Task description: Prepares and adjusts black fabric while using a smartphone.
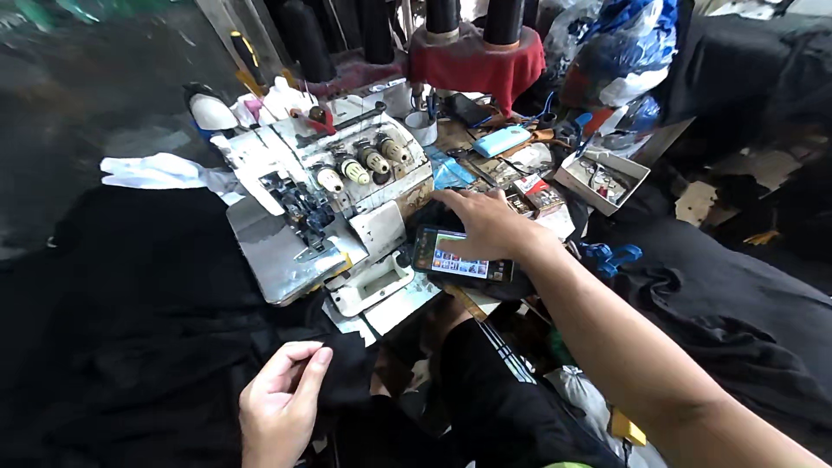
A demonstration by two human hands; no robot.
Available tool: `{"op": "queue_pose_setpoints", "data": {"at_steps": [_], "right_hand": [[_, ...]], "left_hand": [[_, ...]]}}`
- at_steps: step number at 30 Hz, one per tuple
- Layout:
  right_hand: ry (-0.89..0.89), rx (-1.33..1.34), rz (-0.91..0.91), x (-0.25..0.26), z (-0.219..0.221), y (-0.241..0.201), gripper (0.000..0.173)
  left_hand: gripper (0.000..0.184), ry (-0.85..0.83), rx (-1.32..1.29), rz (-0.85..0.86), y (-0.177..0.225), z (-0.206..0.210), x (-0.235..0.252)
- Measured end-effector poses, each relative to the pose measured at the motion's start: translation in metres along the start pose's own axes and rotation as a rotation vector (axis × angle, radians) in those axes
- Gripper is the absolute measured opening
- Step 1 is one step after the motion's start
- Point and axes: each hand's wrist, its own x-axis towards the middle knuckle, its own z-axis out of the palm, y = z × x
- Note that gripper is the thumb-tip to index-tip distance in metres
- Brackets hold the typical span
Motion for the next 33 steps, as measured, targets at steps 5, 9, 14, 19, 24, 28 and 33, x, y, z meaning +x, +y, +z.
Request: {"op": "queue_pose_setpoints", "data": {"at_steps": [5,9,14,19,24,28,33], "right_hand": [[0.000,0.162,-0.071,-0.003,-0.018,0.018,0.063],[-0.154,0.178,-0.033,-0.015,-0.023,0.023,0.098],[-0.016,0.157,-0.025,-0.001,-0.006,0.019,0.087],[0.227,0.299,-0.135,-0.010,-0.015,0.020,0.057],[0.317,0.347,-0.123,-0.044,-0.023,0.034,0.056],[0.347,0.383,-0.049,-0.066,-0.015,0.045,0.056],[0.675,0.516,-0.016,-0.109,0.005,0.013,0.036]], "left_hand": [[0.010,0.012,-0.002,-0.002,0.001,0.001,0.000],[0.010,0.000,-0.005,0.006,-0.001,0.001,0.002],[0.010,-0.007,0.012,-0.013,0.002,0.000,0.002],[0.010,0.005,0.006,-0.002,0.002,0.002,0.000],[0.010,0.009,0.010,-0.005,0.002,0.002,0.000],[0.010,0.001,0.006,-0.003,0.001,0.001,0.001],[0.009,-0.004,0.008,-0.018,0.001,0.000,0.000]]}}
